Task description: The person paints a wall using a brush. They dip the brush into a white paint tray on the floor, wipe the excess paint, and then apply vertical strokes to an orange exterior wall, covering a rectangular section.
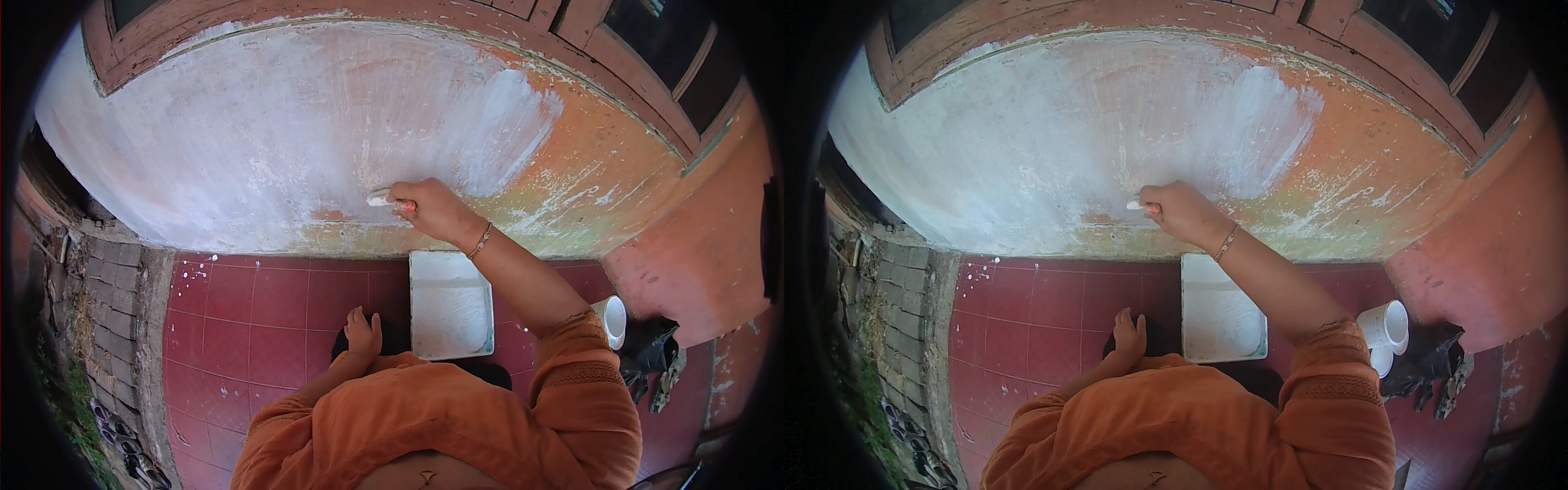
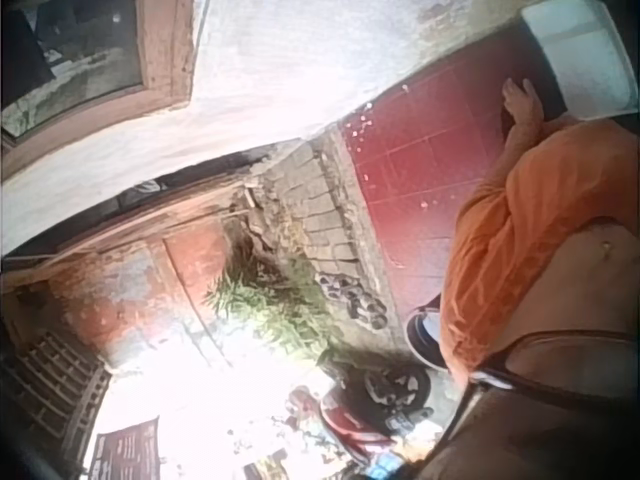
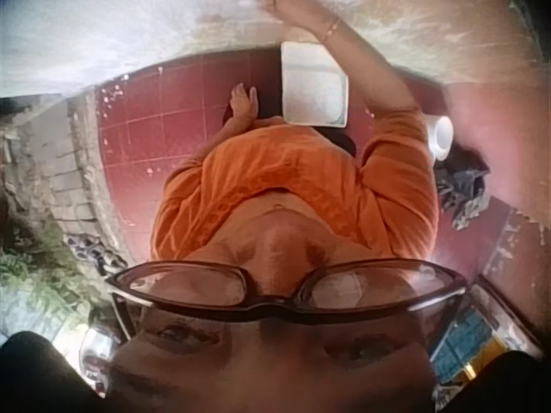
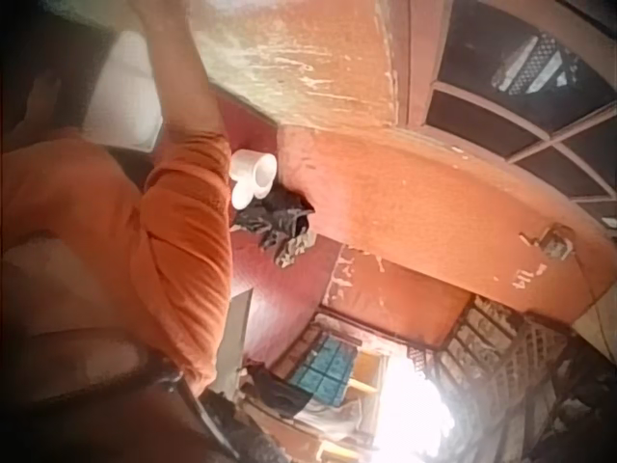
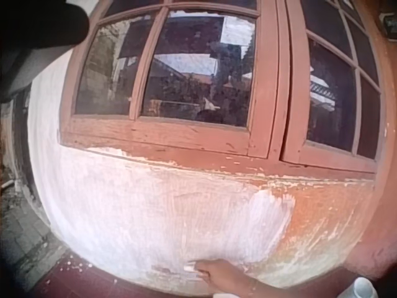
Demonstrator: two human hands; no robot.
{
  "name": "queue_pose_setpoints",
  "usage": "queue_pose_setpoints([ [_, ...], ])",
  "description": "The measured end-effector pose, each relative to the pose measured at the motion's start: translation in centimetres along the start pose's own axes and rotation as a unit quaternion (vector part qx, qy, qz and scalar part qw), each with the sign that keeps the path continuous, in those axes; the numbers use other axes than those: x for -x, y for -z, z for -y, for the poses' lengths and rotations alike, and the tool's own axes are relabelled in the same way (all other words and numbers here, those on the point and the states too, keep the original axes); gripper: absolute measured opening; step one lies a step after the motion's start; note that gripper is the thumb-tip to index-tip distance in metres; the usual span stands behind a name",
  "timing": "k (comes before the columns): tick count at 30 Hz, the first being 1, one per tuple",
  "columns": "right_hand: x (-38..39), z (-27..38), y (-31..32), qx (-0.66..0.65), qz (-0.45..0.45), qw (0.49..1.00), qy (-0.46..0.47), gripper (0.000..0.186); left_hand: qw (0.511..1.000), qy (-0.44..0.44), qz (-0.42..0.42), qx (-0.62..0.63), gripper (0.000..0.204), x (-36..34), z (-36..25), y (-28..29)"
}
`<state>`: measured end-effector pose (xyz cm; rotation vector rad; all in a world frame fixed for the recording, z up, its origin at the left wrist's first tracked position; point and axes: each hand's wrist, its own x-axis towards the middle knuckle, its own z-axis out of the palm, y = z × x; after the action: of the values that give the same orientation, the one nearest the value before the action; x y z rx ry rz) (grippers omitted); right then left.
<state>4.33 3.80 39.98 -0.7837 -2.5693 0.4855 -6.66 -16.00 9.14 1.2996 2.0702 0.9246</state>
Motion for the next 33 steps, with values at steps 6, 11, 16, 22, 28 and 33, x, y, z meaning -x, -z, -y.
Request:
queue_pose_setpoints([
  [6,-4.1,6.4,10.7,-0.05,-0.13,0.99,0.016,0.017,1.0,0.005,0.003,-0.001,0.054,-0.1,-0.2,0.2],
  [11,-2.7,9.0,12.8,0.082,-0.329,0.919,0.202,0.024,1.0,0.004,0.002,0.0,0.054,-0.1,0.1,0.0],
  [16,-0.9,5.7,5.4,0.199,-0.323,0.9,0.214,0.04,1.0,-0.014,-0.017,0.002,0.054,0.0,0.3,-0.3],
  [22,2.3,-0.4,-6.0,0.227,-0.225,0.925,0.204,0.037,1.0,-0.018,-0.005,0.003,0.054,0.0,0.0,0.0],
  [28,5.7,-1.3,-11.5,0.129,-0.033,0.986,0.102,0.017,1.0,-0.002,-0.001,-0.014,0.055,0.0,0.2,-0.1],
  [33,4.0,-3.2,-8.0,0.007,-0.026,1.0,0.004,0.012,1.0,-0.007,0.006,-0.016,0.055,-0.1,-0.1,-0.2],
])
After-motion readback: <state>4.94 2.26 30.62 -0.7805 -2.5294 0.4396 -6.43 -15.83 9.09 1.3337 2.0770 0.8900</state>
